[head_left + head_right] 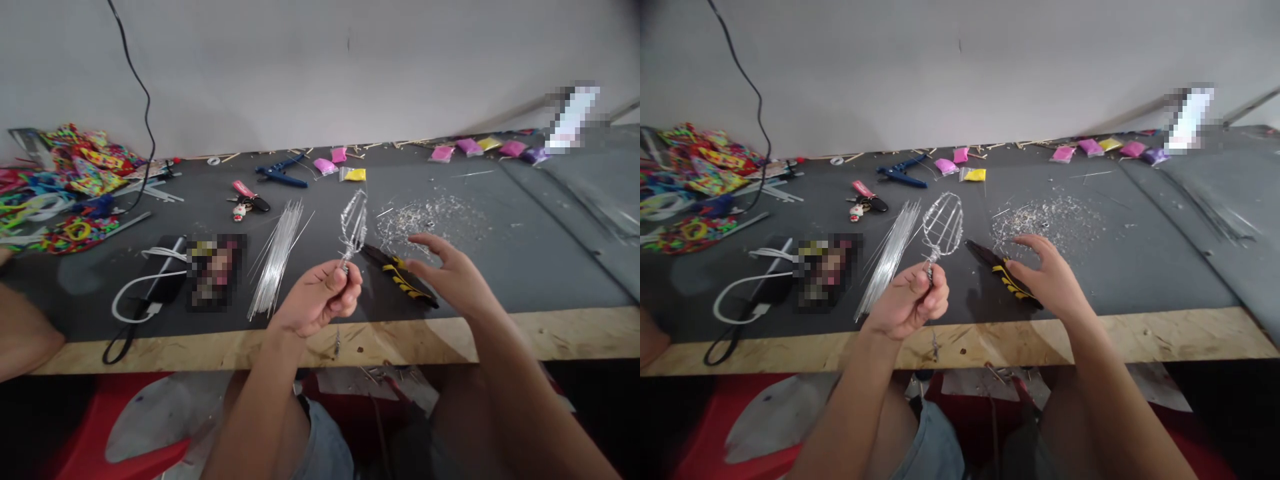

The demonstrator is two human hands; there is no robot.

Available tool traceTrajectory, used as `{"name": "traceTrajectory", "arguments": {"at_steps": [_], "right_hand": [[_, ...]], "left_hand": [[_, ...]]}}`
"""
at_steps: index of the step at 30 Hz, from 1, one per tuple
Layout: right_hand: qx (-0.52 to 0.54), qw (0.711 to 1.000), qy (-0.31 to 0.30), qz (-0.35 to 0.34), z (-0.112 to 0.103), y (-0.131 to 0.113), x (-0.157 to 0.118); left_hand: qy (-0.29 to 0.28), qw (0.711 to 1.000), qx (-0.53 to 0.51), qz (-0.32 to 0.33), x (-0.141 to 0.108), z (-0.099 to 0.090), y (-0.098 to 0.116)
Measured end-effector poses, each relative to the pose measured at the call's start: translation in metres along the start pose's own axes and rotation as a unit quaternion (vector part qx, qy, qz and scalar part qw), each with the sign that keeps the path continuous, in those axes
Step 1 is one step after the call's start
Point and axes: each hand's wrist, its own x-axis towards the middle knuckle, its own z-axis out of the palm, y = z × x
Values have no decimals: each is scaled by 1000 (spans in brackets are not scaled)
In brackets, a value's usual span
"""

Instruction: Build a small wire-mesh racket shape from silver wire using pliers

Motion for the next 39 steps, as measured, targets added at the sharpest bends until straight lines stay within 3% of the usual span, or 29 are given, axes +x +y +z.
{"name": "traceTrajectory", "arguments": {"at_steps": [2,4,6,8,10,16,24,31,34,39], "right_hand": [[143,986,-79,31,3,-12,-8],[318,923,-214,40,9,-22,-16],[446,845,-292,35,16,-30,-22],[520,800,-296,32,23,-34,-24],[559,783,-271,41,26,-34,-24],[584,770,-250,64,26,-38,-21],[582,774,-232,93,26,-43,-18],[576,773,-219,148,25,-41,-11],[552,800,-190,141,24,-41,-9],[460,873,-135,86,22,-39,-8]], "left_hand": [[-34,999,-12,-20,1,4,-7],[-58,997,-22,-36,2,7,-13],[-72,996,-28,-50,4,9,-18],[-76,995,-27,-66,5,11,-21],[-69,994,-14,-84,6,13,-23],[-49,992,25,-111,8,18,-23],[19,997,54,-44,12,22,-29],[58,993,88,-51,14,26,-30],[79,990,109,-51,14,28,-29],[108,977,179,-52,13,30,-29]]}}
